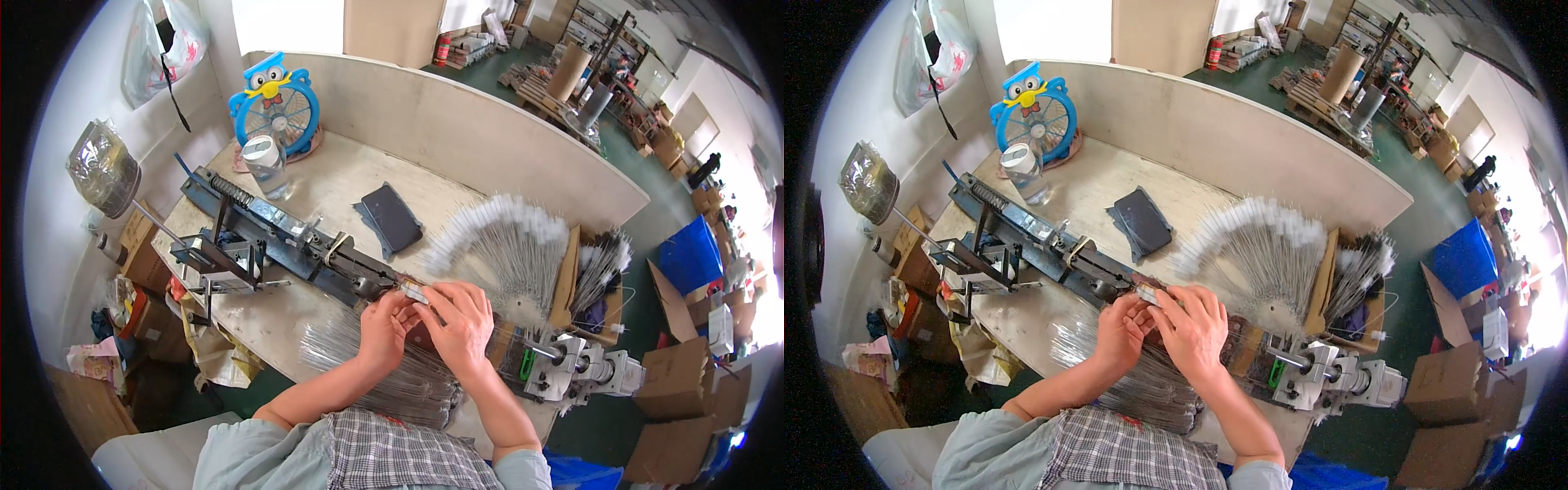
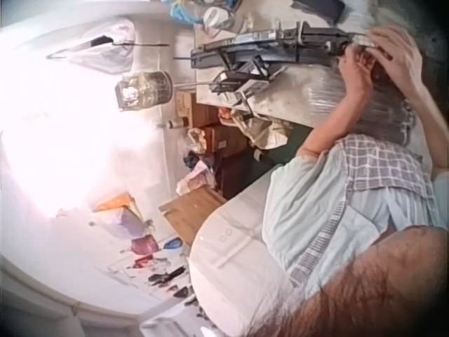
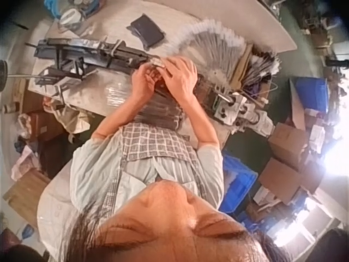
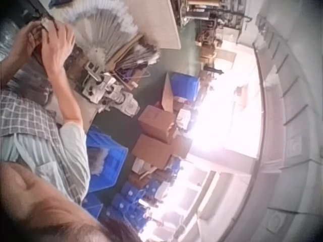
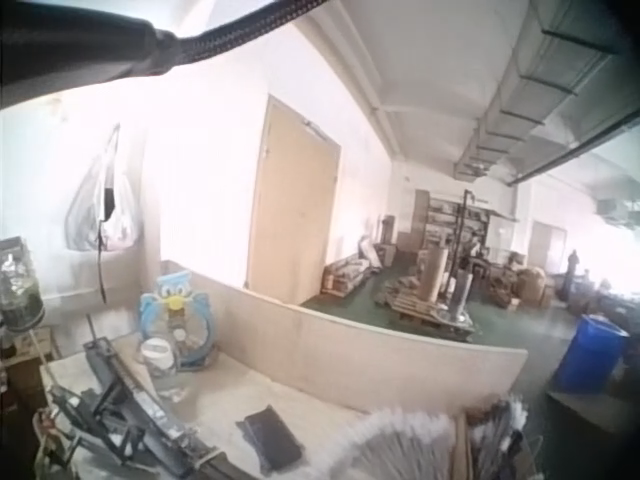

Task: The person is assembling brush-like components by inserting bristles into a metal crimping fixture on a manual assembly jig.

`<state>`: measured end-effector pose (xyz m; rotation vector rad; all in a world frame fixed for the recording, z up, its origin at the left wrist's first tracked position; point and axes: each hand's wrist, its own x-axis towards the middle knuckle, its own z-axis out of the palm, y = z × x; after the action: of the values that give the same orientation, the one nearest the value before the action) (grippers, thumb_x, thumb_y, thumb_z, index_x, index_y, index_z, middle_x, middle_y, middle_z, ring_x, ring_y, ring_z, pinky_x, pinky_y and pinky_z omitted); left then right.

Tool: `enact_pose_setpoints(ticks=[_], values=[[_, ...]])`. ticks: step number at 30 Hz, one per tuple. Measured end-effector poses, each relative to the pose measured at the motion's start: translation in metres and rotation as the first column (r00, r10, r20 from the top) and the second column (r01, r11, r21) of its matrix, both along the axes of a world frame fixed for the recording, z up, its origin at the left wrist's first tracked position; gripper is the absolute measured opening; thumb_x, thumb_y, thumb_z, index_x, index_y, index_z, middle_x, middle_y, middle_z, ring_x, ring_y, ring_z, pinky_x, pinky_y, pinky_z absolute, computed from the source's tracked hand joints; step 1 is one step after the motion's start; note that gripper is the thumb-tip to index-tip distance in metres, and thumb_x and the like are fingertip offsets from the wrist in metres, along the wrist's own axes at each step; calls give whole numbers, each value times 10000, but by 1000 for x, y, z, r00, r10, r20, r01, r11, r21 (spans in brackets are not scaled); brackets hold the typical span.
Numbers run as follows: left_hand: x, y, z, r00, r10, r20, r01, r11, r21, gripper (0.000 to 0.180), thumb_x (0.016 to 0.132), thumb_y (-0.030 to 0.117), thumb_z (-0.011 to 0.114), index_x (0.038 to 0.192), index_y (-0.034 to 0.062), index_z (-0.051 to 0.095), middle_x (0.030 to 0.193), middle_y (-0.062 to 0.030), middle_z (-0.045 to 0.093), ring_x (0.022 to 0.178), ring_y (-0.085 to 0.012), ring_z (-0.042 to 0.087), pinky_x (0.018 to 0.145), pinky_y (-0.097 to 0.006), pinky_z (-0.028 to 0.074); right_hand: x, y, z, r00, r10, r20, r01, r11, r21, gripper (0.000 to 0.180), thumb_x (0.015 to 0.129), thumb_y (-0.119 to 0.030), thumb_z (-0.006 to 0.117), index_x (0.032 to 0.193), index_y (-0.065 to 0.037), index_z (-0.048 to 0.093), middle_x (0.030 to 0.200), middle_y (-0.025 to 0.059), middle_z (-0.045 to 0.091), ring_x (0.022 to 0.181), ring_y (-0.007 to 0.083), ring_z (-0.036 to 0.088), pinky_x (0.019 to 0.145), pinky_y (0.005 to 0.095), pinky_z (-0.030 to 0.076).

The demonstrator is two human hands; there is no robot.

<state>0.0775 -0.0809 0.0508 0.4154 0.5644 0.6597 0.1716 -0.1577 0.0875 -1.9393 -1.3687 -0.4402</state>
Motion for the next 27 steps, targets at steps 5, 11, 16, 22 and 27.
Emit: enact_pose_setpoints(ticks=[5, 11, 16, 22, 27], values=[[0, 0, -2, 999, 26, -24, -26, 999, 23, 95, 881, 145, 542, 925, 63, 556, 910, -37, 615, 825, -137, 604, 765, -301, 483, 0, 2, -5, 1000, 0, 28, 1, 999, -32, 221, 691, -195, 728, 905, -146, 698, 940, -8, 627, 927, 196, 564, 746, 351, 436], [1, 2, -17, 1000, -6, -3, 6, 999, 49, 111, 888, 142, 555, 952, 52, 562, 937, -42, 619, 863, -139, 612, 768, -298, 493, 0, 7, -4, 999, 43, 10, -42, 997, -67, 232, 698, -181, 716, 927, -152, 699, 972, -4, 625, 964, 200, 552, 761, 366, 436], [0, 2, -14, 1000, 1, 30, -2, 1000, 12, 93, 890, 123, 549, 953, 56, 564, 932, -39, 618, 868, -141, 612, 770, -299, 494, 2, 6, -4, 999, 44, 0, -44, 998, -54, 266, 681, -164, 720, 945, -145, 693, 974, -4, 623, 963, 201, 553, 766, 358, 433], [1, -3, 2, 1000, 16, -7, -15, 997, 80, 106, 877, 83, 556, 976, 49, 542, 939, -40, 608, 842, -137, 605, 767, -293, 485, 4, 4, -8, 1000, 1, -21, -2, 999, -38, 278, 659, -153, 734, 933, -140, 691, 948, -15, 626, 929, 195, 565, 745, 355, 435], [2, -1, -5, 1000, 2, -22, 0, 996, 91, 125, 867, 64, 565, 987, 46, 535, 933, -37, 603, 834, -136, 602, 765, -290, 482, 7, 2, -11, 998, 30, 47, -30, 1000, -5, 274, 656, -157, 734, 926, -144, 691, 938, -17, 627, 918, 191, 567, 734, 350, 434]])
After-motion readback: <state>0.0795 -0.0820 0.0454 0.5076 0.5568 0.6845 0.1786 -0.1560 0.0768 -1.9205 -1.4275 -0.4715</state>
